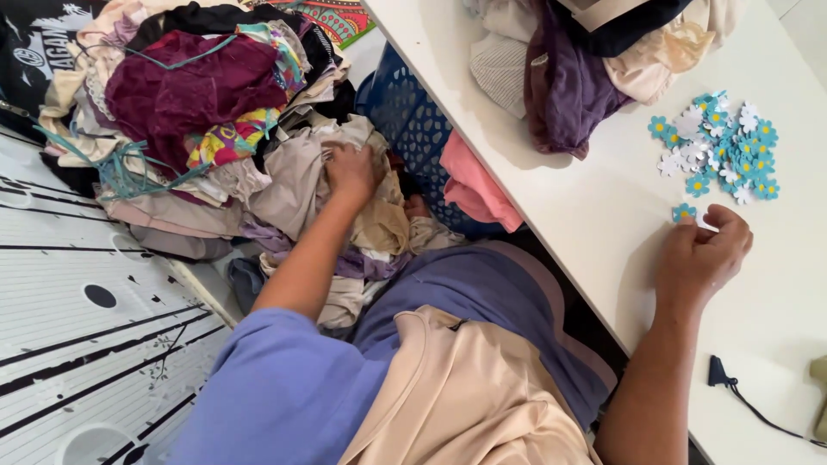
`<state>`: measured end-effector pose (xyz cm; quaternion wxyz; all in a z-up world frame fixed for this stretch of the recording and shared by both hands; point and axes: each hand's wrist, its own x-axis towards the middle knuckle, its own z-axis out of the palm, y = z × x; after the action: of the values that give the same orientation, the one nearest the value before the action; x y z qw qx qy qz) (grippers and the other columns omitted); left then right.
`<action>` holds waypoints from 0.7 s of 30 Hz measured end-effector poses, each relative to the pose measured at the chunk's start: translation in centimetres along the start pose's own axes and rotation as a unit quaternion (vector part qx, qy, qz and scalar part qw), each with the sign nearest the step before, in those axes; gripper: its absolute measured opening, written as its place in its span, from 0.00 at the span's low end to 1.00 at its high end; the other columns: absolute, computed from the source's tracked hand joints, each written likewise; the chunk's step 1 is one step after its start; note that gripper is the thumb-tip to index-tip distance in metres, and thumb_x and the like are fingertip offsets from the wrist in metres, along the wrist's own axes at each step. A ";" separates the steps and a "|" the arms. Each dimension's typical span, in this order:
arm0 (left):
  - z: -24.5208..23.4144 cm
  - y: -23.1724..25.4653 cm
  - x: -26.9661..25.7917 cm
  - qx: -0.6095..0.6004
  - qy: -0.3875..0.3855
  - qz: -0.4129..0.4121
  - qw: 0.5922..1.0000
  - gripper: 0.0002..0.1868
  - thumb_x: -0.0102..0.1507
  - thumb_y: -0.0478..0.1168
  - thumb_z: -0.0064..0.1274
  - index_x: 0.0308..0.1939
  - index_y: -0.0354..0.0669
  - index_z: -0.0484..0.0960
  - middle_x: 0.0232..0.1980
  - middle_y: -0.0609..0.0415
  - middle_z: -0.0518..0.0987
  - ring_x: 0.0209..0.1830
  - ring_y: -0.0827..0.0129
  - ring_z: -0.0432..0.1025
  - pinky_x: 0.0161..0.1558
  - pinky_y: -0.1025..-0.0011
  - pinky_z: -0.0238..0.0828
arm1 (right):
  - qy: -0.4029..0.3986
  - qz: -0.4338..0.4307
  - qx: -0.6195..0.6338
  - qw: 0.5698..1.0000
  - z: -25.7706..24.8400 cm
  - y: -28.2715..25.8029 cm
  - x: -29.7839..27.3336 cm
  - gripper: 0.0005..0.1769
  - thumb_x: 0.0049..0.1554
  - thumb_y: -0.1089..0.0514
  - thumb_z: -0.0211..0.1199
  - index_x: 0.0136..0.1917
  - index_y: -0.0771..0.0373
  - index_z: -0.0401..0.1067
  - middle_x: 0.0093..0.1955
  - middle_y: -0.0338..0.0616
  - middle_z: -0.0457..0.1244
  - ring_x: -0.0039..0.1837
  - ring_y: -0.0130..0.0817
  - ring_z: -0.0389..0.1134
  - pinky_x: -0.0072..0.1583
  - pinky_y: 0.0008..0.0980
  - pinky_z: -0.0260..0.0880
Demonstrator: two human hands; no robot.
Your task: Attaching decorative flower cutouts to lingerie items using a hot glue gun.
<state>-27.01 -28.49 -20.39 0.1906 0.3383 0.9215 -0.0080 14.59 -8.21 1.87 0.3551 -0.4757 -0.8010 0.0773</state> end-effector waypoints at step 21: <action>2.2 3.2 -6.3 0.232 -0.191 0.182 0.936 0.21 0.68 0.50 0.39 0.67 0.63 0.68 0.68 0.57 0.66 0.67 0.62 0.61 0.61 0.62 0.60 | -0.028 0.037 0.037 0.998 -0.9 0.1 -0.2 0.10 0.61 0.64 0.56 0.57 0.65 0.66 0.56 0.49 0.59 0.49 0.38 0.65 0.54 0.40 0.64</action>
<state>-19.86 -30.24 -19.77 0.2776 0.5271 0.7628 -0.2515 15.32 -8.54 2.37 0.3465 -0.4889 -0.7894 0.1334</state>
